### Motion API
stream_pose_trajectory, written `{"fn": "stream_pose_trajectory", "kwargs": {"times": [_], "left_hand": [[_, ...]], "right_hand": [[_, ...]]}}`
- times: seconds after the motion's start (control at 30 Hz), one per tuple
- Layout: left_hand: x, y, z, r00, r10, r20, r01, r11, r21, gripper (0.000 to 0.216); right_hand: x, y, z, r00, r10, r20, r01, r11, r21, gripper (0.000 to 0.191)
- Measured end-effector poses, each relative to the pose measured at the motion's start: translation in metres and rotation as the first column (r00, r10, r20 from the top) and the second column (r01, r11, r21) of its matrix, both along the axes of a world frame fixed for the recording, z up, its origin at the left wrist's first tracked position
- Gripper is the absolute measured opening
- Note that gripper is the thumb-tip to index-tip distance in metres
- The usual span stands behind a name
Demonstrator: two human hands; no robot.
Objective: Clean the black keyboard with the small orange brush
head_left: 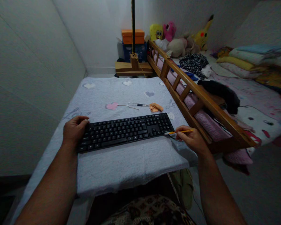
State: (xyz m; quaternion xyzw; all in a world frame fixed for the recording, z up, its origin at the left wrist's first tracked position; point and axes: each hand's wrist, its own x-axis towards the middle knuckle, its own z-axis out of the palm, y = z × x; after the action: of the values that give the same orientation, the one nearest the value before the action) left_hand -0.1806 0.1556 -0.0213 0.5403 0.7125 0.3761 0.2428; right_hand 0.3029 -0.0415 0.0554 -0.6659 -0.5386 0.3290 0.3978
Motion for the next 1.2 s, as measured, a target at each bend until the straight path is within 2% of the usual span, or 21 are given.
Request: {"fn": "stream_pose_trajectory", "kwargs": {"times": [0.23, 0.37, 0.43, 0.6, 0.77, 0.9, 1.2], "left_hand": [[-0.003, 0.002, -0.005, 1.0, -0.008, 0.015, 0.008, 1.0, 0.006, 0.038], [-0.001, 0.0, -0.002, 1.0, -0.002, 0.015, 0.002, 1.0, 0.001, 0.038], [0.0, -0.001, -0.001, 0.999, 0.001, 0.032, -0.001, 1.0, -0.003, 0.038], [-0.001, 0.0, -0.003, 0.999, 0.005, 0.033, -0.005, 1.0, 0.008, 0.037], [-0.002, 0.0, -0.005, 0.999, -0.003, 0.033, 0.003, 1.0, 0.003, 0.038], [-0.003, 0.001, -0.005, 0.999, 0.011, 0.038, -0.011, 1.0, -0.002, 0.038], [-0.004, 0.002, -0.005, 1.0, -0.002, -0.01, 0.002, 1.0, 0.003, 0.04]], "right_hand": [[0.019, -0.005, 0.002, 0.989, -0.09, 0.121, 0.085, 0.995, 0.041, 0.025], [0.027, -0.009, 0.005, 0.959, -0.19, 0.21, 0.176, 0.981, 0.084, 0.026], [0.028, -0.01, 0.005, 0.954, -0.213, 0.212, 0.195, 0.975, 0.103, 0.025], [0.028, -0.006, 0.0, 0.973, -0.176, 0.149, 0.169, 0.984, 0.061, 0.028], [0.037, 0.0, -0.004, 0.933, -0.278, 0.23, 0.253, 0.958, 0.134, 0.029], [0.04, 0.004, -0.001, 0.935, -0.264, 0.238, 0.233, 0.96, 0.153, 0.032], [0.035, 0.032, 0.004, 0.932, -0.159, 0.325, 0.148, 0.987, 0.058, 0.036]]}}
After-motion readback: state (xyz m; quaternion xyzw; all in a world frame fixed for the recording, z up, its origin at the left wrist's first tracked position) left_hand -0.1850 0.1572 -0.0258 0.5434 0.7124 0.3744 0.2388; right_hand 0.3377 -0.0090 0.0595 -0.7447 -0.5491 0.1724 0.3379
